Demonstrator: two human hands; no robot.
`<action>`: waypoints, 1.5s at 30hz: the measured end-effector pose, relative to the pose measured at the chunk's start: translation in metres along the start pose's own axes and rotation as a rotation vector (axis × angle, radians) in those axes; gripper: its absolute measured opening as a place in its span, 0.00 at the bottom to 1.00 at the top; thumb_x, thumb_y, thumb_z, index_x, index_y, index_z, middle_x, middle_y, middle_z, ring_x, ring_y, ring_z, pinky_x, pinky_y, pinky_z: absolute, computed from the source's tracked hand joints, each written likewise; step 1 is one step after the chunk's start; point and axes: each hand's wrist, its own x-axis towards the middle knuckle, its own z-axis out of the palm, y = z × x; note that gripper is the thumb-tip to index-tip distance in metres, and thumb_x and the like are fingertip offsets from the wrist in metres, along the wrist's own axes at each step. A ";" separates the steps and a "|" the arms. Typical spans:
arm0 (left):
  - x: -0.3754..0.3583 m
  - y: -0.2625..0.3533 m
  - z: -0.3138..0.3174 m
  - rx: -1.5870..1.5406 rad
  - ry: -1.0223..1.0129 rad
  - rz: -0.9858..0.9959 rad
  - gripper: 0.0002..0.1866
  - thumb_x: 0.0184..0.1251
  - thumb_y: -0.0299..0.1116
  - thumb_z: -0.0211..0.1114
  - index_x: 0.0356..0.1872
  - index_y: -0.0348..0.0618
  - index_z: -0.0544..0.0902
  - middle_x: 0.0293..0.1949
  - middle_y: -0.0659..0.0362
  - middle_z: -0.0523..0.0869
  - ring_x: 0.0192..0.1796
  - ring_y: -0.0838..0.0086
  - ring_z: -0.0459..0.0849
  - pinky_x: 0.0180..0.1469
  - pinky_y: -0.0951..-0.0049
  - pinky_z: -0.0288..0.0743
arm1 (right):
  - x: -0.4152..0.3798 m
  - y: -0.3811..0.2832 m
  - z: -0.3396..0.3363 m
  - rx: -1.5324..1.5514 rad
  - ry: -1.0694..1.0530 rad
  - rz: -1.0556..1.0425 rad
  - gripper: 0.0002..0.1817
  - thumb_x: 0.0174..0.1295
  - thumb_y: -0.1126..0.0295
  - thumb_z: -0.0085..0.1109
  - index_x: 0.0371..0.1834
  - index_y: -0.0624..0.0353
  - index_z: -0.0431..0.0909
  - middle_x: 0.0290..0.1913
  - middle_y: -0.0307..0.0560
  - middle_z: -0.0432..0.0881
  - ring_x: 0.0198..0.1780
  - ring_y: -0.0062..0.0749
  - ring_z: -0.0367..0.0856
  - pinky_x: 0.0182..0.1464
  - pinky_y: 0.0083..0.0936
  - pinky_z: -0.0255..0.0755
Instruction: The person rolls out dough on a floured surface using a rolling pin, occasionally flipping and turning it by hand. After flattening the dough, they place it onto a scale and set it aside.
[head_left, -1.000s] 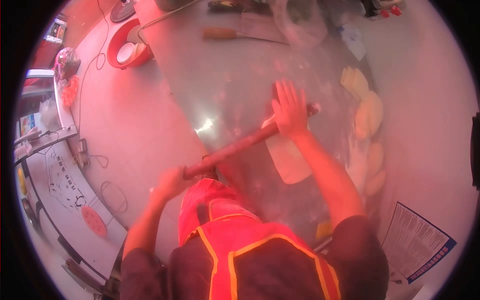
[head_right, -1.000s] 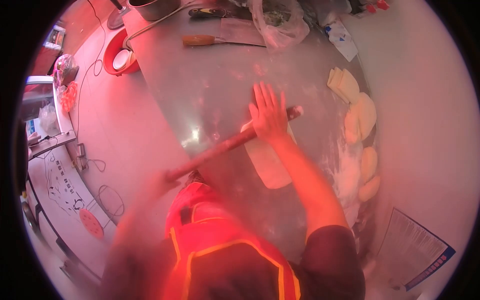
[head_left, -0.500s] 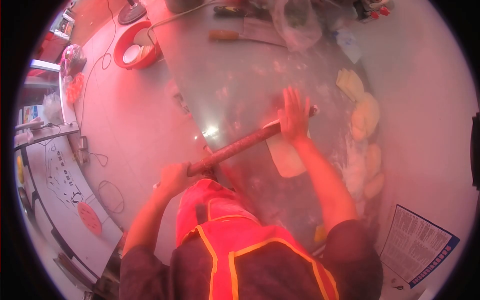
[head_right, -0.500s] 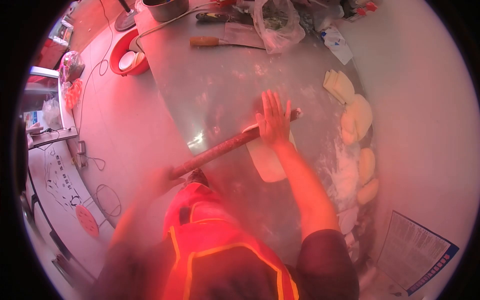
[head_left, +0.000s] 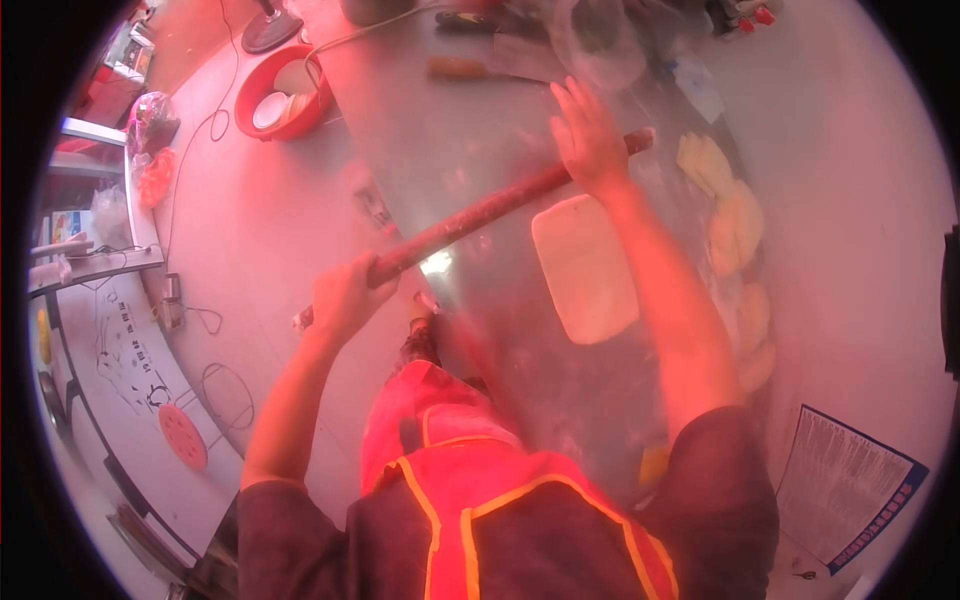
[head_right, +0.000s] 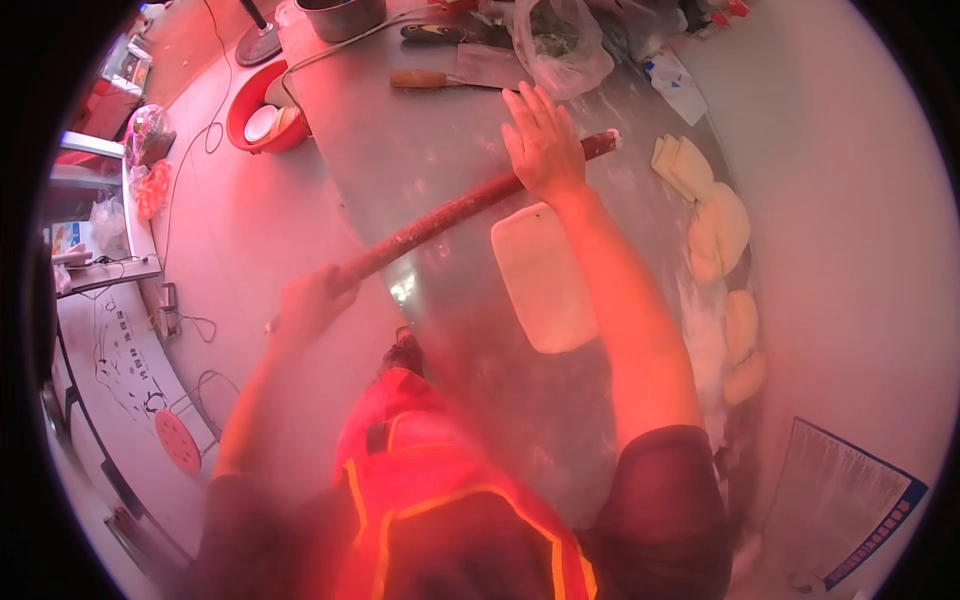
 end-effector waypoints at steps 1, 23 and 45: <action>-0.007 0.004 0.001 0.032 0.025 0.058 0.15 0.55 0.42 0.71 0.29 0.43 0.78 0.24 0.50 0.83 0.30 0.52 0.83 0.33 0.57 0.74 | -0.010 0.002 -0.004 -0.025 -0.052 -0.011 0.29 0.68 0.63 0.49 0.74 0.50 0.60 0.75 0.52 0.60 0.76 0.49 0.56 0.74 0.49 0.51; -0.180 0.075 0.091 0.045 -0.511 -0.013 0.15 0.59 0.42 0.68 0.37 0.42 0.76 0.32 0.48 0.84 0.36 0.48 0.84 0.37 0.50 0.75 | -0.338 -0.027 -0.056 0.008 -0.262 0.202 0.33 0.66 0.60 0.50 0.73 0.60 0.57 0.75 0.53 0.59 0.77 0.49 0.54 0.75 0.57 0.44; -0.086 -0.008 0.067 -0.255 -0.565 -0.225 0.25 0.58 0.52 0.70 0.43 0.40 0.80 0.35 0.43 0.85 0.38 0.47 0.85 0.41 0.53 0.76 | -0.112 -0.005 0.018 -0.055 -0.080 0.173 0.31 0.70 0.59 0.46 0.75 0.55 0.57 0.75 0.50 0.61 0.76 0.45 0.57 0.75 0.57 0.43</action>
